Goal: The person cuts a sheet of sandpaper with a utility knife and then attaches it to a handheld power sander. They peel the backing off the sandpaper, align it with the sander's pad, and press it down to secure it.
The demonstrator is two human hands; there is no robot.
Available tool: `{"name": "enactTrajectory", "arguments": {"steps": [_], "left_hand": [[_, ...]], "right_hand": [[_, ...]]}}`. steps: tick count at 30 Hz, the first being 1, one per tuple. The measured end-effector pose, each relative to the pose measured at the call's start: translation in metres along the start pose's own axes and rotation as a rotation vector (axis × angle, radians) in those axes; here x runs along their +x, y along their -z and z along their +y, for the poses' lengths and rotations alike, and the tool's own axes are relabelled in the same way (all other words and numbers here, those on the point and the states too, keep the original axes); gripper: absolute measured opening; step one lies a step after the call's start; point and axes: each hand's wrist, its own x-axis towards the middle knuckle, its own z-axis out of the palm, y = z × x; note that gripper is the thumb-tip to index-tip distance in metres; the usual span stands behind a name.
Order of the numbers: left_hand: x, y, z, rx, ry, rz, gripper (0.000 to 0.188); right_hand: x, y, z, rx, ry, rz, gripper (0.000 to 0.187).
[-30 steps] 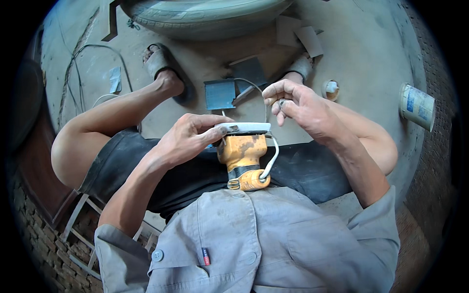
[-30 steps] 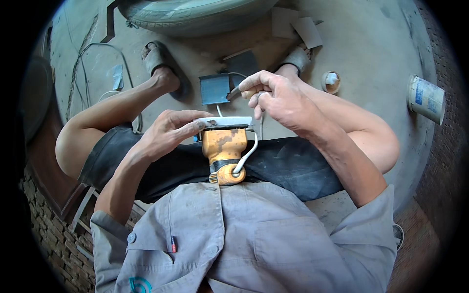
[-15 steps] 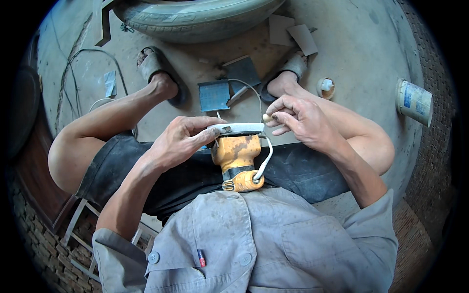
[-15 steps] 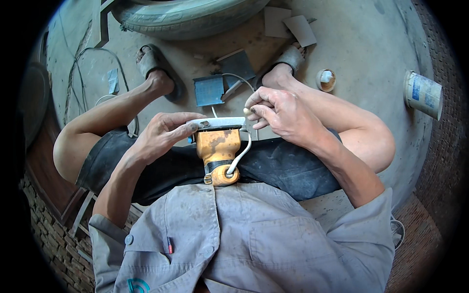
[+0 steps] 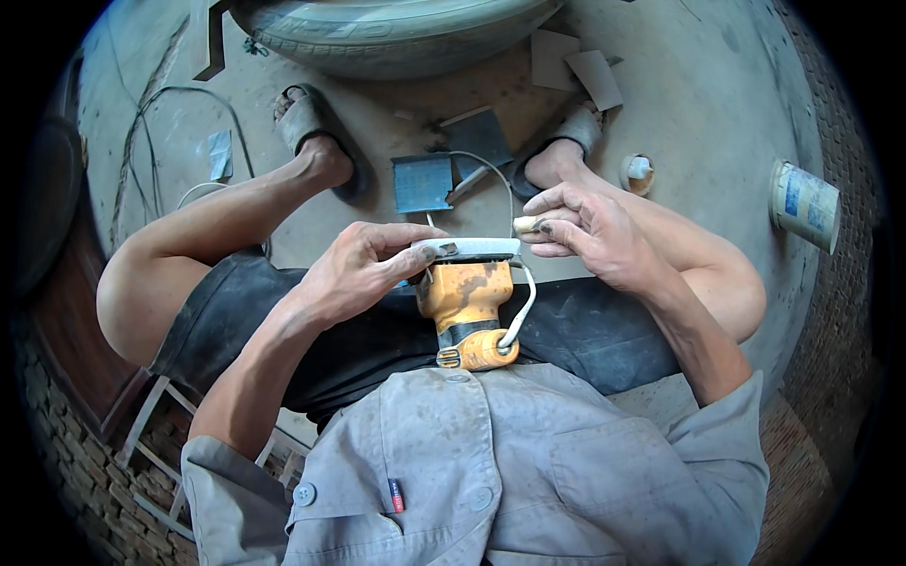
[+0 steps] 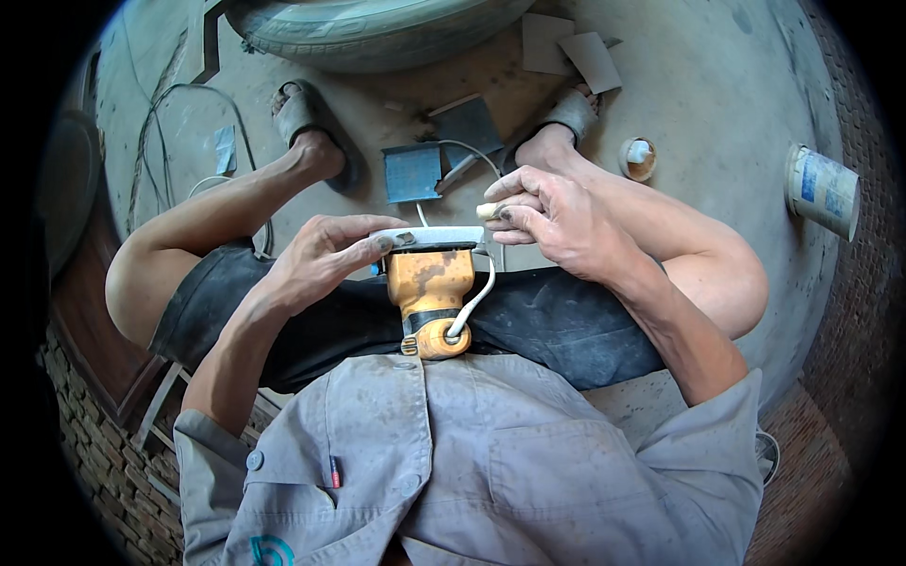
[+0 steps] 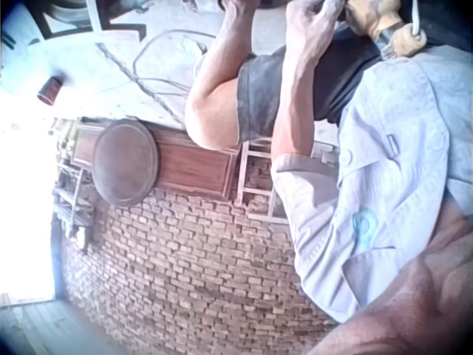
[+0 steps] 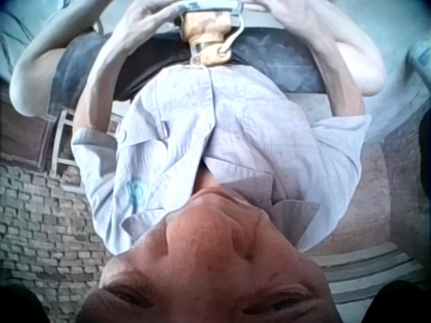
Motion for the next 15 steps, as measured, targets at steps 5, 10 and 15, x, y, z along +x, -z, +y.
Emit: {"name": "enactTrajectory", "arguments": {"steps": [5, 10, 15], "left_hand": [[-0.001, -0.002, -0.005, -0.001, -0.019, 0.02, 0.047], [0.0, -0.002, -0.003, -0.019, 0.014, 0.004, 0.052], [0.0, -0.002, -0.004, 0.013, -0.02, 0.017, 0.047]], "right_hand": [[-0.003, -0.005, -0.009, -0.348, 0.004, -0.002, 0.015], [-0.001, -0.007, 0.0, -0.507, 0.159, 0.015, 0.016], [0.0, -0.011, -0.008, -0.543, 0.079, 0.029, 0.021]]}}
